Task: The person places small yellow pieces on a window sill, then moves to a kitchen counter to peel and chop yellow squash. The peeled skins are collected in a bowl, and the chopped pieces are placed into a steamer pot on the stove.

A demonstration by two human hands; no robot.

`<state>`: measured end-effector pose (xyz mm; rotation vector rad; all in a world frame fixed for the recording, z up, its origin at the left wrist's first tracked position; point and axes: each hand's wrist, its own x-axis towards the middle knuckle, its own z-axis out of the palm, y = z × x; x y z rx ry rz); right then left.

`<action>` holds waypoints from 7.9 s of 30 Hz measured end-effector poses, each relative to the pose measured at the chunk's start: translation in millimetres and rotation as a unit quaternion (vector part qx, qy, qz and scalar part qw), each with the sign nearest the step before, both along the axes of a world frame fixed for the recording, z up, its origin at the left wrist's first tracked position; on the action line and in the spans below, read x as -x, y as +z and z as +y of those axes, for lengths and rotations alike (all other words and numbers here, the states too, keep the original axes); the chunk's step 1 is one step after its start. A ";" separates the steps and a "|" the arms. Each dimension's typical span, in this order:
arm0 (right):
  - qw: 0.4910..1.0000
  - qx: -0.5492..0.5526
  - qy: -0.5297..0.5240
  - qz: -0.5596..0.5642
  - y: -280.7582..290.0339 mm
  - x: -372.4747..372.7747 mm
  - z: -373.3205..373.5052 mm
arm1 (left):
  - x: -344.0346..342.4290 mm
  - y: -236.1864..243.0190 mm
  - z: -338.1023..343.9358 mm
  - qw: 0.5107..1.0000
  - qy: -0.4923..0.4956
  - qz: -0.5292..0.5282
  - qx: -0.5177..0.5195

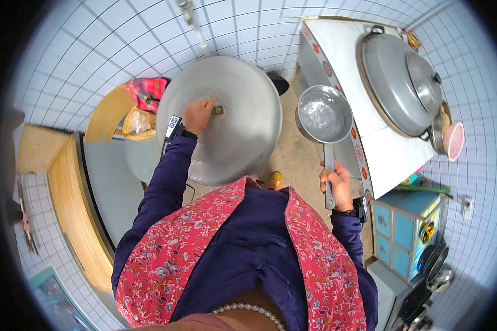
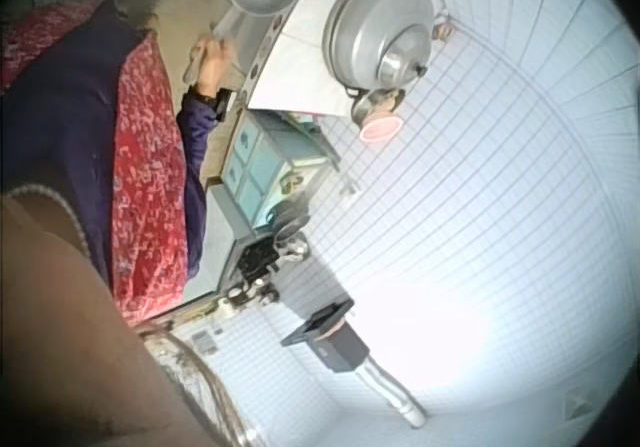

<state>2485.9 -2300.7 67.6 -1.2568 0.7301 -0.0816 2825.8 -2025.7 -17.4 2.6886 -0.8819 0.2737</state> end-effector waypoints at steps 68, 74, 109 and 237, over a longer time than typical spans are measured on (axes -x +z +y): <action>0.537 0.220 -0.780 0.235 198.1 635.3 -87.3 | 124.1 -41.5 -232.6 0.889 -0.245 0.087 0.377; 0.532 0.335 -0.669 0.397 176.8 662.4 -89.0 | 135.1 -54.1 -217.9 0.886 -0.232 0.101 0.388; 0.918 0.271 -0.288 -0.012 107.2 -64.0 138.2 | -127.1 53.9 189.2 0.952 -0.081 0.034 0.294; 0.942 0.021 -0.250 -0.221 -133.7 -475.8 -182.0 | -269.7 162.1 -347.9 0.509 -0.182 0.783 0.307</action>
